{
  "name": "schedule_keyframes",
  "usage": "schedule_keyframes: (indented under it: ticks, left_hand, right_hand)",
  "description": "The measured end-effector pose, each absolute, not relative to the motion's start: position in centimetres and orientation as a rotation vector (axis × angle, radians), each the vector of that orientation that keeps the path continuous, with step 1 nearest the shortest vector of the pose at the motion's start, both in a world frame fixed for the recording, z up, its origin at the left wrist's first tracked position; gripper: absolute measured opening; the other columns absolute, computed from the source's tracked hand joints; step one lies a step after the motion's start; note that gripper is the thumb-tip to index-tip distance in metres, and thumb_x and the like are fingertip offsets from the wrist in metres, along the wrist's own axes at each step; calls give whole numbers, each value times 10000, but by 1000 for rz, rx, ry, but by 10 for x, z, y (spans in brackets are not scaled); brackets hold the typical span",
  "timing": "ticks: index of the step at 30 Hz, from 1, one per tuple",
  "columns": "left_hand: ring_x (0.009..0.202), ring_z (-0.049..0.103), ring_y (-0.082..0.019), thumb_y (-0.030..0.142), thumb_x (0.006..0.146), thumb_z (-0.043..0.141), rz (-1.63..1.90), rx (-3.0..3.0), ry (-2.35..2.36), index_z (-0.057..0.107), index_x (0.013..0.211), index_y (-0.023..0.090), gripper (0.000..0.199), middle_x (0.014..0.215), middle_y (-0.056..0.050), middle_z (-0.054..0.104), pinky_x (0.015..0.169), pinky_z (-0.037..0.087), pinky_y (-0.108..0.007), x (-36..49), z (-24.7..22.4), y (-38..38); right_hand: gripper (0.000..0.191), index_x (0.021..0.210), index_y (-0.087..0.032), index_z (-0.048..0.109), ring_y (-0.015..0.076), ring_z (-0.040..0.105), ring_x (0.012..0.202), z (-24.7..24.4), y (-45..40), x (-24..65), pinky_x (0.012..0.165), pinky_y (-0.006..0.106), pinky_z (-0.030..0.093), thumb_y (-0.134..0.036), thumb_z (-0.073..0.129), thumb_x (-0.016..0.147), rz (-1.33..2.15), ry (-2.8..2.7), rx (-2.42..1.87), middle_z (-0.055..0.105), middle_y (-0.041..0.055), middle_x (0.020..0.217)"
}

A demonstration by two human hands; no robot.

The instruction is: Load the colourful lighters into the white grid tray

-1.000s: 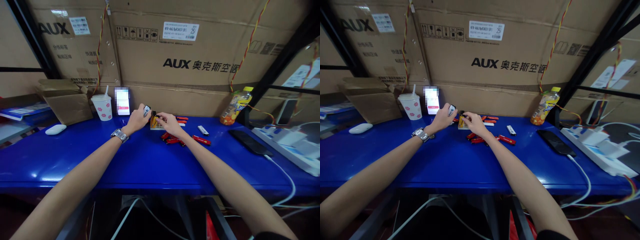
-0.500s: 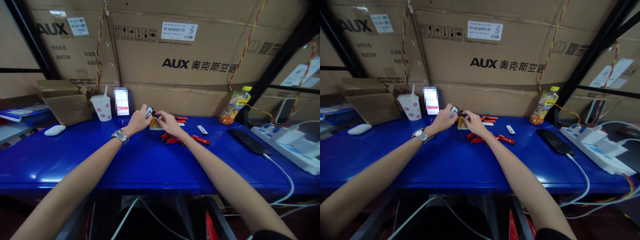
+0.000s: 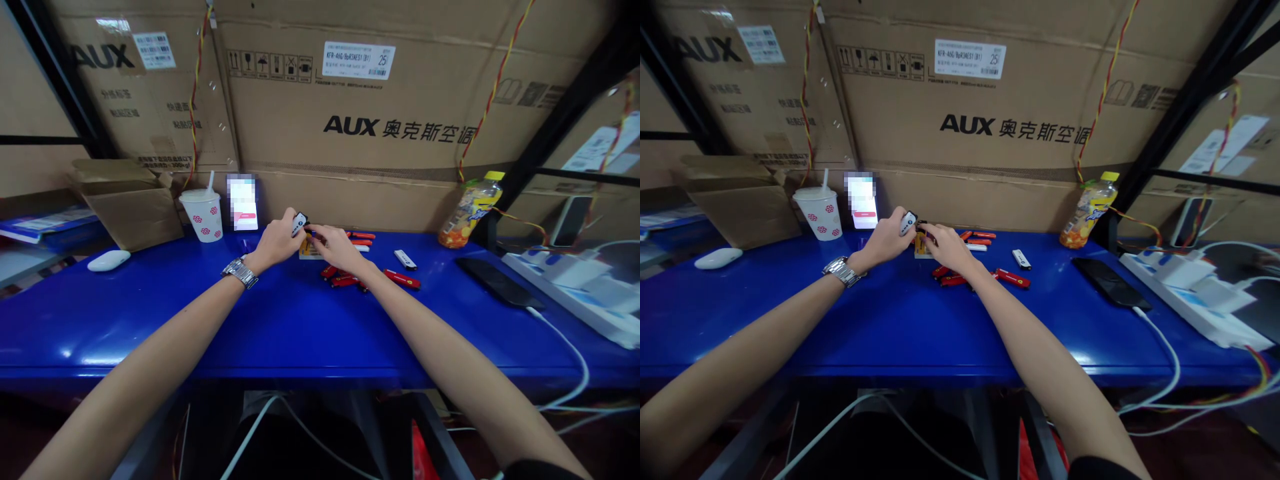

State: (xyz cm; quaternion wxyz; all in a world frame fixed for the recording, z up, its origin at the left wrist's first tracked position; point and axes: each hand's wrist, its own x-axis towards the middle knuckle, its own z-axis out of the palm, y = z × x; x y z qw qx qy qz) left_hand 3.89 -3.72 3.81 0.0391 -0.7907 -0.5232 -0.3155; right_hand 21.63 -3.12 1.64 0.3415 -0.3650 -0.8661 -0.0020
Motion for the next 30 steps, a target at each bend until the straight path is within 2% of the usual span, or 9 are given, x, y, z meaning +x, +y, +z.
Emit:
schedule_keyframes:
  ticks: [5,7,9,12,17,20,24,27,30]
  left_hand:
    - [735,659,-262,289,875,478,-977,-2429,-1597,452,1004,183,170,803,-114,667,582,384,-318,39,38,-38]
    - [715,654,-253,285,873,482,-993,-2436,-1585,456,999,183,164,789,-108,662,574,375,-313,40,39,-39]
    - [699,647,-242,274,872,483,-996,-2438,-1572,468,976,182,139,774,-104,659,570,367,-311,40,40,-40]
    - [692,639,-230,262,869,489,-959,-2466,-1530,490,913,183,90,760,-99,655,571,366,-309,42,39,-41]
    - [700,634,-223,296,877,494,-895,-2554,-1393,515,897,175,124,761,-87,648,605,408,-313,47,35,-42]
    - [785,638,-233,360,858,526,-986,-2524,-1369,522,955,162,221,875,-105,646,675,458,-340,47,33,-40]
    - [1037,599,-284,484,837,544,-1123,-2447,-1439,492,1164,125,488,1197,-183,552,844,487,-404,42,25,-30]
    - [1225,500,-317,507,826,552,-1049,-2596,-1379,397,1324,99,662,1344,-214,470,1003,427,-437,37,15,-20]
    - [1294,453,-298,443,818,560,-966,-2756,-1290,382,1353,104,658,1383,-196,472,1088,360,-421,35,7,-13]
  right_hand:
    - [372,1243,-156,604,207,621,837,19,-37,213,751,296,428,-250,404,943,-96,-2309,-1130,692,120,953]
    - [368,1228,-156,609,198,616,819,20,-38,212,739,290,420,-250,393,944,-58,-2253,-1091,689,111,947]
    - [361,1157,-152,636,180,605,799,21,-38,213,736,283,417,-275,360,960,57,-2144,-995,685,92,928]
    - [393,1013,-160,656,149,566,692,22,-36,212,676,271,418,-390,340,973,287,-1980,-893,642,41,769]
    - [375,927,-179,595,117,494,565,21,-32,206,555,251,402,-541,509,879,500,-1836,-822,529,-18,623]
    - [399,885,-197,530,99,464,494,22,-25,209,493,243,382,-594,511,858,580,-1706,-816,486,-39,584]
    - [397,923,-209,484,95,480,468,18,-10,226,475,247,392,-599,502,855,544,-1522,-891,515,-35,611]
    - [344,926,-196,507,117,537,506,9,1,238,531,264,434,-533,529,857,468,-1570,-996,570,-12,631]
    - [203,931,-184,541,142,583,549,0,8,239,594,282,457,-379,522,881,395,-1710,-1083,616,6,643]
